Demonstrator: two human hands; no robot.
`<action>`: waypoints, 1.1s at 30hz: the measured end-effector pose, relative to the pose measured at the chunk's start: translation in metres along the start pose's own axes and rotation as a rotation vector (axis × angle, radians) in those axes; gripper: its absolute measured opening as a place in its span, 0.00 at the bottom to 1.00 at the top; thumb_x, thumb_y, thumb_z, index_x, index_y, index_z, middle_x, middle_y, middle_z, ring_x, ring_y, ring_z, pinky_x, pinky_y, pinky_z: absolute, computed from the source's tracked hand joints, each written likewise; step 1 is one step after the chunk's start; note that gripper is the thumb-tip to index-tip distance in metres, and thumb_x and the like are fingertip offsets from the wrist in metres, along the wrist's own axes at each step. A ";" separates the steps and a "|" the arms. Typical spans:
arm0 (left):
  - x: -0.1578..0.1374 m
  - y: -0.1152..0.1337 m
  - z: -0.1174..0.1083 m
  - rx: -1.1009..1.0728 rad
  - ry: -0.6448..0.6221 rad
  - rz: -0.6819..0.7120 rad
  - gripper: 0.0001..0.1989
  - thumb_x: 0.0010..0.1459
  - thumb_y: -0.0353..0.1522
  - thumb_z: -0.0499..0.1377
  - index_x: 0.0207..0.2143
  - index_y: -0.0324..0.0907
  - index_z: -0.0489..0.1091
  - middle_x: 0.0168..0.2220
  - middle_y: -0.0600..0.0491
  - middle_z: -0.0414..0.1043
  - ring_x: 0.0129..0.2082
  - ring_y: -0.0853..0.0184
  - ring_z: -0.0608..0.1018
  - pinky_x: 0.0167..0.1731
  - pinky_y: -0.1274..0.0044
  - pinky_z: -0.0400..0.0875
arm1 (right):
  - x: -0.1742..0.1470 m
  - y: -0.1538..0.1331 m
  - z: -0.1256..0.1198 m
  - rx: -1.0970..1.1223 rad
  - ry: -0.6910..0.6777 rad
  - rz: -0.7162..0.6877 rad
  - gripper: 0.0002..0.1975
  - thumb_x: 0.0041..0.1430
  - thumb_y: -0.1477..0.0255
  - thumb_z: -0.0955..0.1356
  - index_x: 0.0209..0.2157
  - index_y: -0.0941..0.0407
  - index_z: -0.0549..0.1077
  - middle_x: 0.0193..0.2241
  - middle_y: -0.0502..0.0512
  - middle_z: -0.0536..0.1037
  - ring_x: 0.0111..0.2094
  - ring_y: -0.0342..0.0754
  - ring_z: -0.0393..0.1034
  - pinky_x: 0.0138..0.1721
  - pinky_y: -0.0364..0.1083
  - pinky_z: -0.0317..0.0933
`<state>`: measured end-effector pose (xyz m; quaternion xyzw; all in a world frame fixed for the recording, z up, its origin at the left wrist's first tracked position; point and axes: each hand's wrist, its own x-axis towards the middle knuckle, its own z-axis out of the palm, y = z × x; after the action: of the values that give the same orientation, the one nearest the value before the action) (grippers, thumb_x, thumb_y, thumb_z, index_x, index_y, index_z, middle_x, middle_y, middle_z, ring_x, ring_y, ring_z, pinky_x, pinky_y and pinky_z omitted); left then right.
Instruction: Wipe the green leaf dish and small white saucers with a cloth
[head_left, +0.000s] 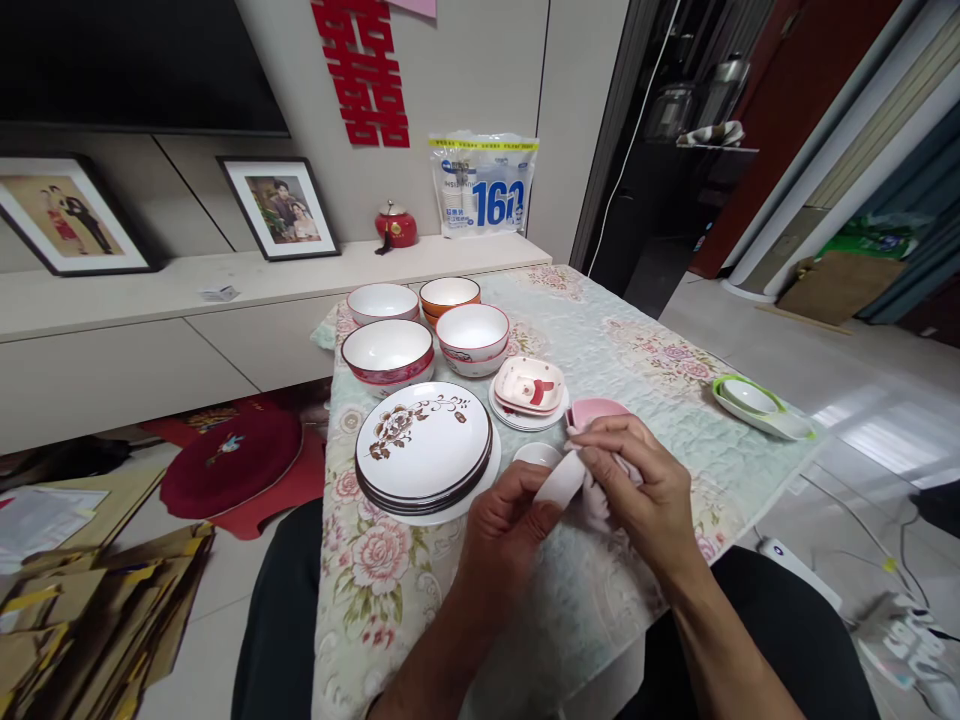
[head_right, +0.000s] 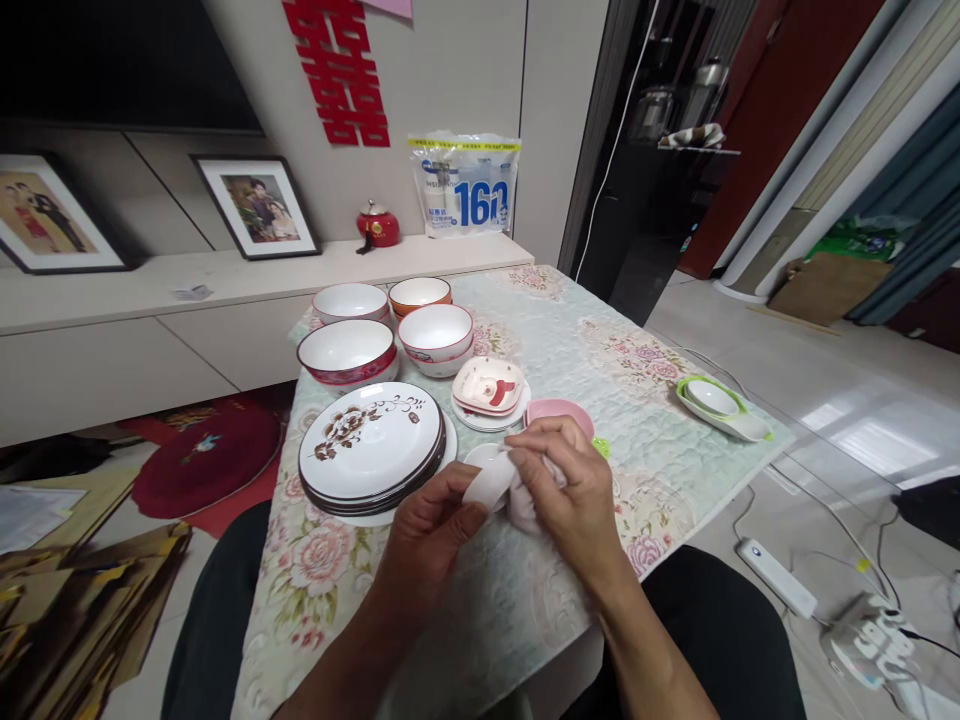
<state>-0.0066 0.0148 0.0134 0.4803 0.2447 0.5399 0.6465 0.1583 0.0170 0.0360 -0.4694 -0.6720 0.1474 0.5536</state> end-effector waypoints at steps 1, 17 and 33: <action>0.000 0.000 0.000 -0.001 -0.008 -0.006 0.04 0.58 0.32 0.66 0.35 0.41 0.79 0.35 0.52 0.75 0.38 0.64 0.73 0.42 0.74 0.66 | 0.001 0.006 -0.002 0.040 0.017 0.064 0.06 0.64 0.73 0.70 0.39 0.51 0.81 0.37 0.53 0.78 0.42 0.48 0.72 0.44 0.46 0.64; -0.003 -0.002 0.004 -0.012 0.027 -0.087 0.05 0.60 0.33 0.64 0.36 0.41 0.76 0.33 0.54 0.72 0.34 0.69 0.70 0.38 0.76 0.65 | -0.004 -0.011 0.007 -0.103 -0.025 -0.103 0.08 0.63 0.78 0.69 0.42 0.54 0.79 0.39 0.56 0.75 0.42 0.48 0.72 0.43 0.46 0.66; 0.003 0.004 0.007 -0.405 0.244 -0.257 0.11 0.46 0.34 0.74 0.32 0.40 0.80 0.30 0.54 0.79 0.32 0.70 0.76 0.38 0.77 0.71 | -0.003 -0.008 0.003 -0.232 0.023 -0.117 0.06 0.64 0.78 0.68 0.40 0.53 0.75 0.37 0.55 0.75 0.41 0.50 0.71 0.41 0.48 0.66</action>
<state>-0.0018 0.0151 0.0204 0.2376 0.2666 0.5452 0.7584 0.1515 0.0119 0.0388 -0.4919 -0.7043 0.0307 0.5109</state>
